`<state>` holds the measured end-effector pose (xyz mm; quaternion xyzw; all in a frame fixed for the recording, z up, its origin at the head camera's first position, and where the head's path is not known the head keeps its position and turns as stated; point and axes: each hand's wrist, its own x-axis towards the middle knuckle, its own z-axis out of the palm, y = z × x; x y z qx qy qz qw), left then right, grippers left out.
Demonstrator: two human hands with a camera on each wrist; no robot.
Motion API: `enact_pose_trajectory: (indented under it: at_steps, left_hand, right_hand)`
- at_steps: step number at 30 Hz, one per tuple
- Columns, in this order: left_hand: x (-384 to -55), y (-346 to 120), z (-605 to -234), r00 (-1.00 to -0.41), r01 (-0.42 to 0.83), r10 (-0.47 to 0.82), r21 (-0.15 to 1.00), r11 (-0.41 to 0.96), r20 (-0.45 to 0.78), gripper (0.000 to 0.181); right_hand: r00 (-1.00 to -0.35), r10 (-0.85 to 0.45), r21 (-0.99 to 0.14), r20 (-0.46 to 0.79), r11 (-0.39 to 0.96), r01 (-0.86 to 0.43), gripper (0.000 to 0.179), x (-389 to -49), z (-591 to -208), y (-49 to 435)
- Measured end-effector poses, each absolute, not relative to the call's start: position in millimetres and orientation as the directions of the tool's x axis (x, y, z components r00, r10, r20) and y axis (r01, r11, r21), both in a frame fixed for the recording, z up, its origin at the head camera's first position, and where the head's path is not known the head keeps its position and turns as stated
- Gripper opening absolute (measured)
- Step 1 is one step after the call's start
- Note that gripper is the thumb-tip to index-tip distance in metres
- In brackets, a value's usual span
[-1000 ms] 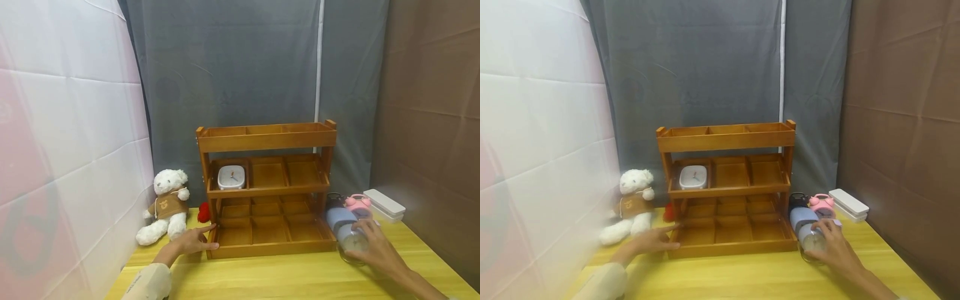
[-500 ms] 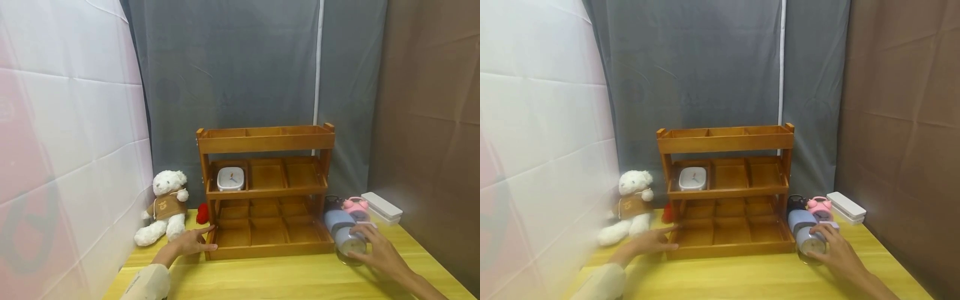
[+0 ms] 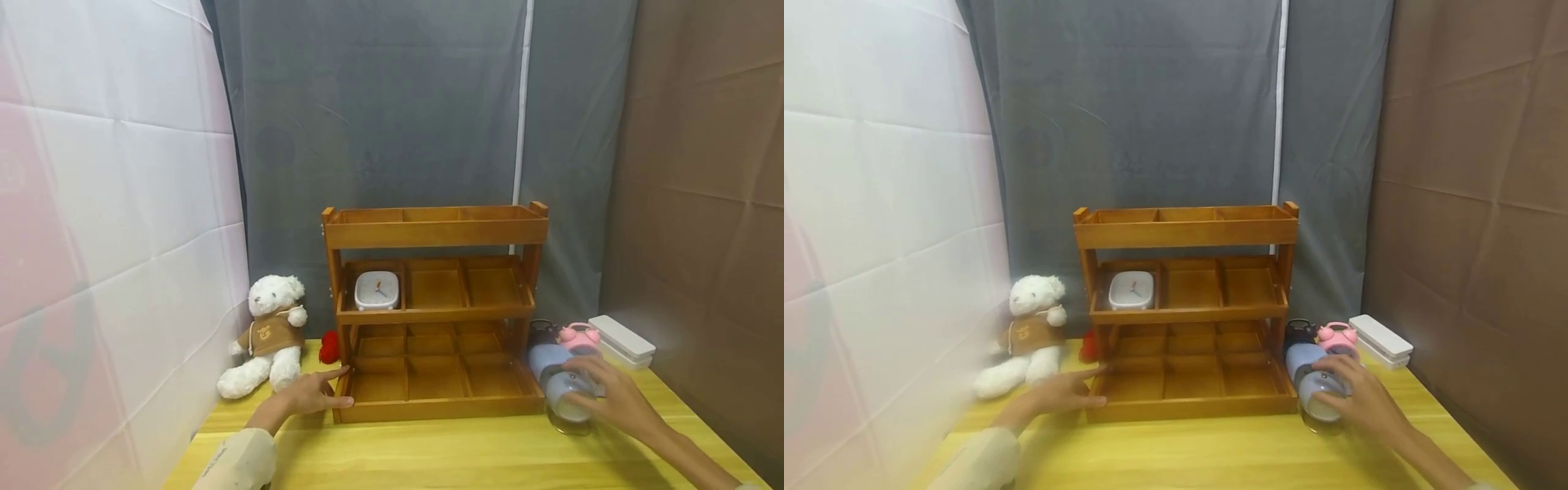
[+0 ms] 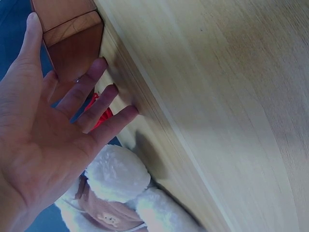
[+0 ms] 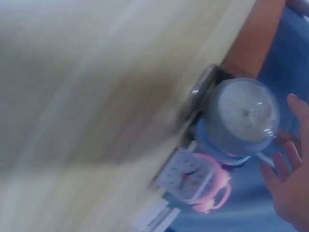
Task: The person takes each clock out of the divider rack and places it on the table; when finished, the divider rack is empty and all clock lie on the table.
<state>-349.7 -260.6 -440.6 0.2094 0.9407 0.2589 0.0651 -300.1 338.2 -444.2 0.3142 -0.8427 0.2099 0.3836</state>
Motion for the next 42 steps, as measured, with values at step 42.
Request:
enact_pose_trajectory:
  at_steps: [42]
  left_hand:
    - [-346,-259,-437,-0.913,0.339,0.408,0.512,0.789,-0.025,0.086]
  right_hand:
    - [-0.509,-0.43,-0.251,0.745,0.526,-0.813,0.049,-364,-327,170]
